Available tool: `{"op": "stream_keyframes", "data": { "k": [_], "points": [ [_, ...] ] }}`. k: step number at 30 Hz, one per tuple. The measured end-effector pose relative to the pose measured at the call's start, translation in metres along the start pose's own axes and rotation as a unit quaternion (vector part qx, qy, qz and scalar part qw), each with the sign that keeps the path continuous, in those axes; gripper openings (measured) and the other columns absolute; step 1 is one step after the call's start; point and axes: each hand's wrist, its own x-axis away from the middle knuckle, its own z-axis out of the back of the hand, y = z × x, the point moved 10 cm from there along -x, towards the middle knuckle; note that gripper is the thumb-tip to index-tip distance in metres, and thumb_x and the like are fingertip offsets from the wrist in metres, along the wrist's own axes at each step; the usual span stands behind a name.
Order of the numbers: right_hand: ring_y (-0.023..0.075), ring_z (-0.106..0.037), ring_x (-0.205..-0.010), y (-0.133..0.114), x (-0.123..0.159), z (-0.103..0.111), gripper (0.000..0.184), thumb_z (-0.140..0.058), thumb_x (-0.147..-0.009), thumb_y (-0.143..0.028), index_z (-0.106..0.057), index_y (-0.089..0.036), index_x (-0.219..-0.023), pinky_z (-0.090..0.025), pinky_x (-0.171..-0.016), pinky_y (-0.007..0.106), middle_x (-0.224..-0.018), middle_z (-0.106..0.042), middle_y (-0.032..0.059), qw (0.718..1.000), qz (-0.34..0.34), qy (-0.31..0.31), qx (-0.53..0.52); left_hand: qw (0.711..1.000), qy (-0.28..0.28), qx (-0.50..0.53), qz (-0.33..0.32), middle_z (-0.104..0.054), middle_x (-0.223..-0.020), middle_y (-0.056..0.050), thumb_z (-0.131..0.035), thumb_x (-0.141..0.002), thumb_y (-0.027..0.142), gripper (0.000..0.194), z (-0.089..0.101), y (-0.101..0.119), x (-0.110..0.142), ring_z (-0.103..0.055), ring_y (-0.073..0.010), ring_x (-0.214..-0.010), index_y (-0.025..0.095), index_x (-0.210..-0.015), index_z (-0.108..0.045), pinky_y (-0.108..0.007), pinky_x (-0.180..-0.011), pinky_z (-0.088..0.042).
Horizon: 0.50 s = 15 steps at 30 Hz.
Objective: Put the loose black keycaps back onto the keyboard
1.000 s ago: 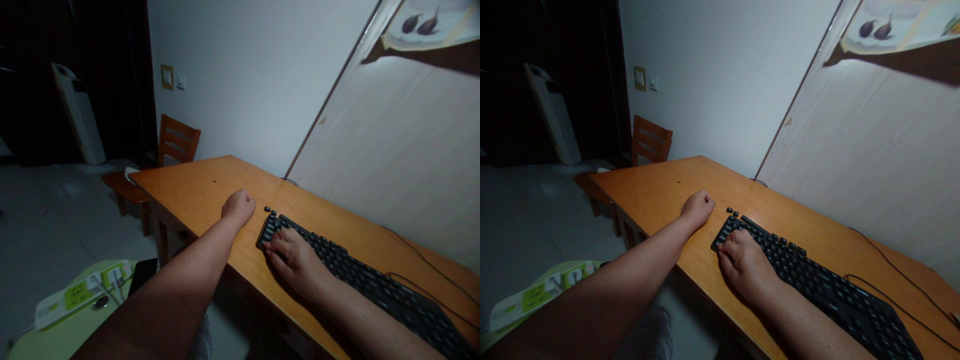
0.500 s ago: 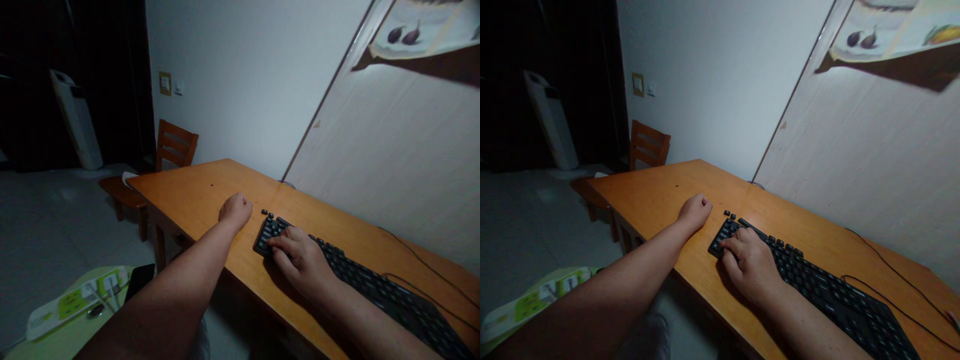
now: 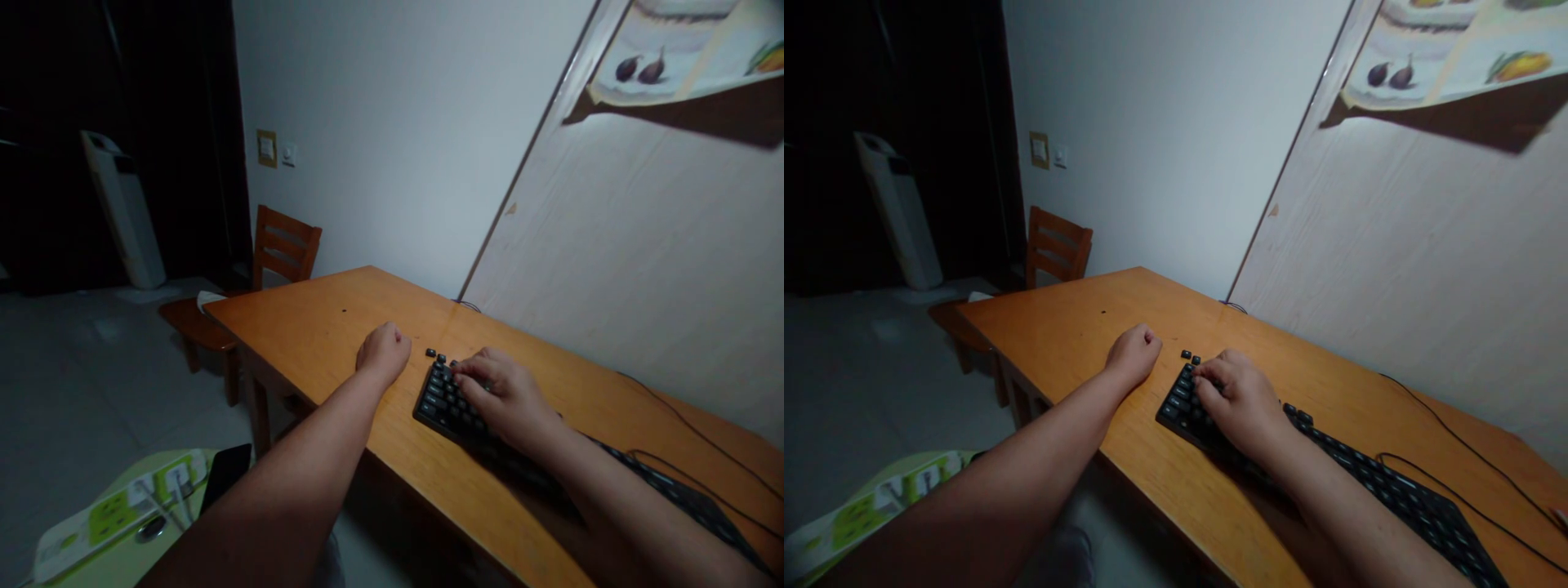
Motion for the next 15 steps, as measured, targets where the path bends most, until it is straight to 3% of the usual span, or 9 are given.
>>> {"op": "stream_keyframes", "data": {
  "k": [8,15],
  "points": [
    [0.0219,-0.066,-0.088,0.077,-0.059,-0.025,0.019,-0.061,-0.088,-0.026,-0.079,-0.018,-0.091,-0.049,-0.077,0.031,-0.095,-0.073,0.0091,0.989,-0.110,-0.077,0.058,1.000,-0.005,-0.006,-0.004,-0.070,-0.087,-0.003,-0.053,-0.089,0.033,0.014,-0.001,-0.001,-0.002,-0.060,-0.0191,-0.076,0.025,-0.081,-0.060,-0.029,-0.061,-0.035],
    [0.0193,-0.067,-0.073,0.098,-0.091,-0.062,0.018,-0.070,-0.084,-0.034,-0.081,-0.020,-0.089,-0.045,-0.063,0.027,-0.084,-0.077,0.0060,0.977,-0.124,-0.161,0.065,1.000,-0.001,-0.006,-0.012,-0.071,-0.090,-0.003,-0.053,-0.089,0.033,0.014,-0.001,-0.001,-0.002,-0.059,-0.0185,-0.075,0.024,-0.080,-0.059,-0.030,-0.059,-0.033]
  ]
}}
